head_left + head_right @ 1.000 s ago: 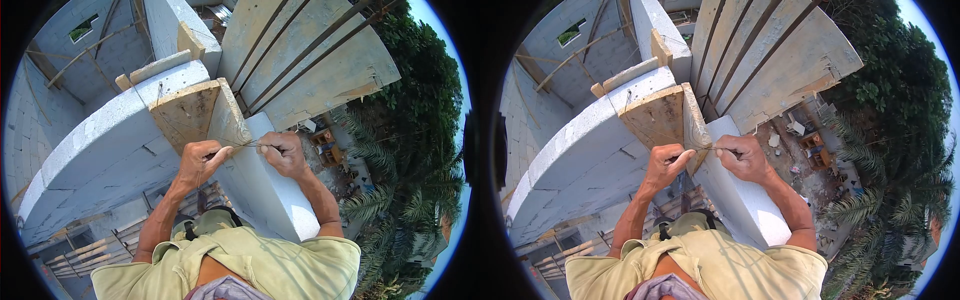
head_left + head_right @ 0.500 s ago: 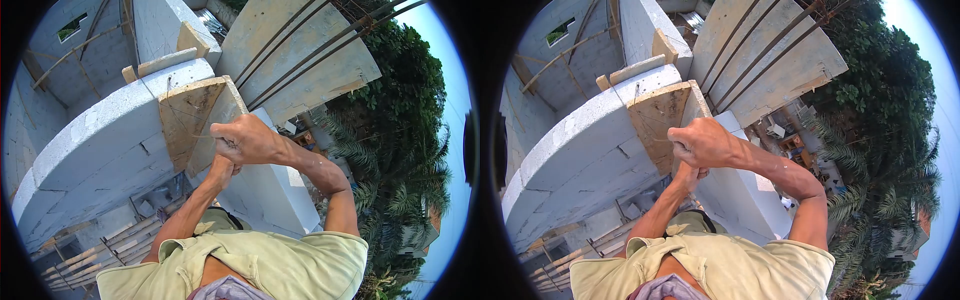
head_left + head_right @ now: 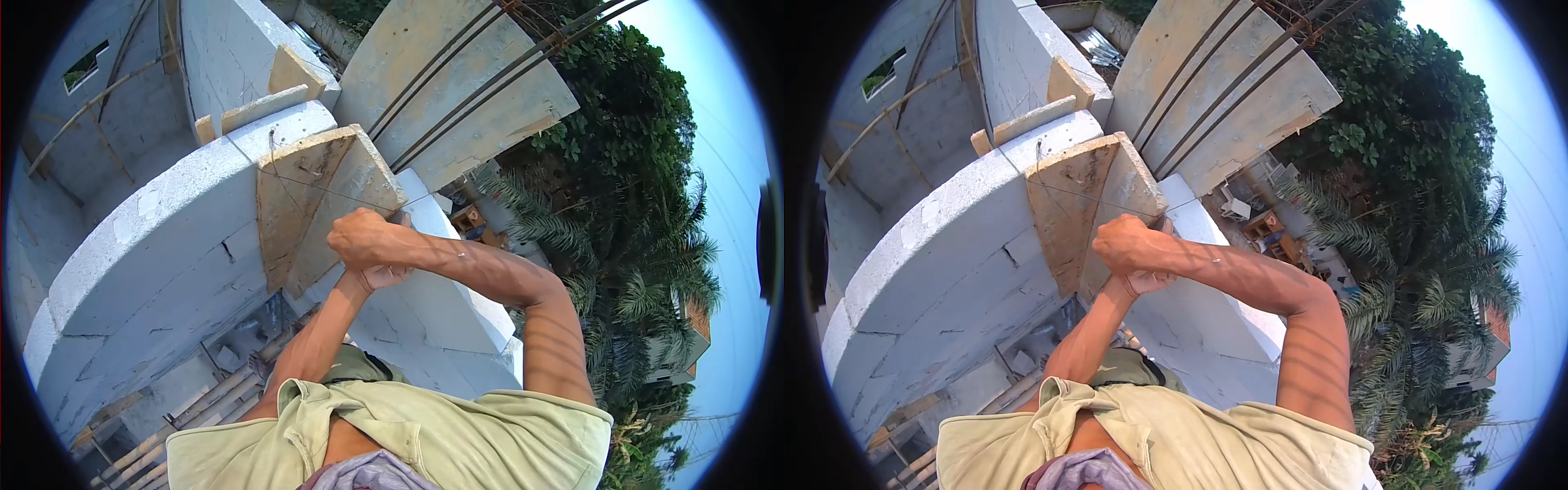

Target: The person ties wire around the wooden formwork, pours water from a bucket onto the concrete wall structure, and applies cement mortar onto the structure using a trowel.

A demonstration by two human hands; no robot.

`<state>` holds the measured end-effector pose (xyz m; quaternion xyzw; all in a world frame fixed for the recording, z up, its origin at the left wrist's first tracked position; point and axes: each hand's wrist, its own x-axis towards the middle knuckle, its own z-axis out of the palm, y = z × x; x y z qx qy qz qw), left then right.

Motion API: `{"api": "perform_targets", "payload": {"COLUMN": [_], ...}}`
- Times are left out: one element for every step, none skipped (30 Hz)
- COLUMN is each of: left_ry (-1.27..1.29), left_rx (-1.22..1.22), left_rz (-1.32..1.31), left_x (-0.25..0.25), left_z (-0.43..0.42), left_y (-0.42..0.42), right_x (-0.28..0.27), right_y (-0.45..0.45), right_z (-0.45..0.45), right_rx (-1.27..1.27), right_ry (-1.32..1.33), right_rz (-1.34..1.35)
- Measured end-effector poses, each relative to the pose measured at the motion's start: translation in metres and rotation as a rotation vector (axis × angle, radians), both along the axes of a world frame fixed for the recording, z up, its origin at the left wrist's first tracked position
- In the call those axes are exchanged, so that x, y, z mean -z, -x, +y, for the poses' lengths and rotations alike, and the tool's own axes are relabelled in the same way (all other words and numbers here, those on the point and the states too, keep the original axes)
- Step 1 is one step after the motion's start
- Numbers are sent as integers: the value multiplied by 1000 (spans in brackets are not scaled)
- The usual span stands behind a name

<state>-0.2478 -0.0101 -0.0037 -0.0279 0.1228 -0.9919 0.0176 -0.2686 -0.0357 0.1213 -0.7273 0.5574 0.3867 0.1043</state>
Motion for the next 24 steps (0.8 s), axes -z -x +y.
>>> {"api": "perform_targets", "payload": {"left_ry": [32, 70, 110, 123, 268, 409, 418, 433, 446, 451, 248, 41, 284, 285, 307, 335, 351, 364, 571, 774, 888, 893, 1094, 1298], "left_rx": [3, 6, 9, 18, -71, -163, -156, -282, -409, -407, -437, -462, -422, -417, -468, -520, -563, -557, -486, -412, -483, -471, -553, -639], "left_rz": [134, 268, 406, 411, 139, -134, -128, -102, -74, -67, -64, -62, -228, -228, -352, -476, -581, -576, -532, -484, -502, -503, -497, -481], "left_x": [25, 42, 47, 26, 5, -8, -4, 1, 4, -14, -32, -45, 2, 16, 27, 21, 14, 3, -5, -14, -29, -45, -62, -72], "left_z": [3, 2, -2, -3, 1, 4, 8, 12, 13, 9, 7, 4, -2, -10, -16, -19, -20, -23, -25, -27, -21, -17, -17, -17], "left_y": [10, 16, 18, 9, -1, -8, -12, -16, -20, -33, -51, -65, -62, -67, -74, -82, -92, -103, -116, -125, -125, -129, -132, -130], "right_x": [3, 5, 7, 8, 11, 11, 11, 10, -2, -24, -37, -39, -38, -33, -22, -6, 7, 18, 28, 37, 41, 47, 53, 56], "right_y": [-1, -2, -4, -7, -11, -18, -25, -33, -39, -47, -51, -50, -47, -47, -47, -43, -40, -39, -42, -43, -45, -42, -37, -32], "right_z": [1, 2, 4, 7, 12, 15, 20, 24, 29, 40, 50, 61, 71, 78, 83, 87, 91, 93, 94, 93, 91, 93, 95, 95], "right_rx": [39, 83, 125, 169, 210, 251, 273, 292, 295, 197, 83, 84, 283, 493, 501, 697, 894, 899, 1024, 1145, 1219, 1232, 1244, 1246], "right_ry": [21, 51, 93, 146, 202, 275, 349, 422, 430, 793, 1143, 1145, 1355, 1558, 1558, 1601, 1642, 1656, 1617, 1569, 1610, 1615, 1600, 1583], "right_rz": [-2, -5, -11, -19, -24, -37, -49, -57, -52, -351, -654, -650, -648, -639, -638, -615, -586, -583, -696, -809, -989, -987, -1120, -1256]}}
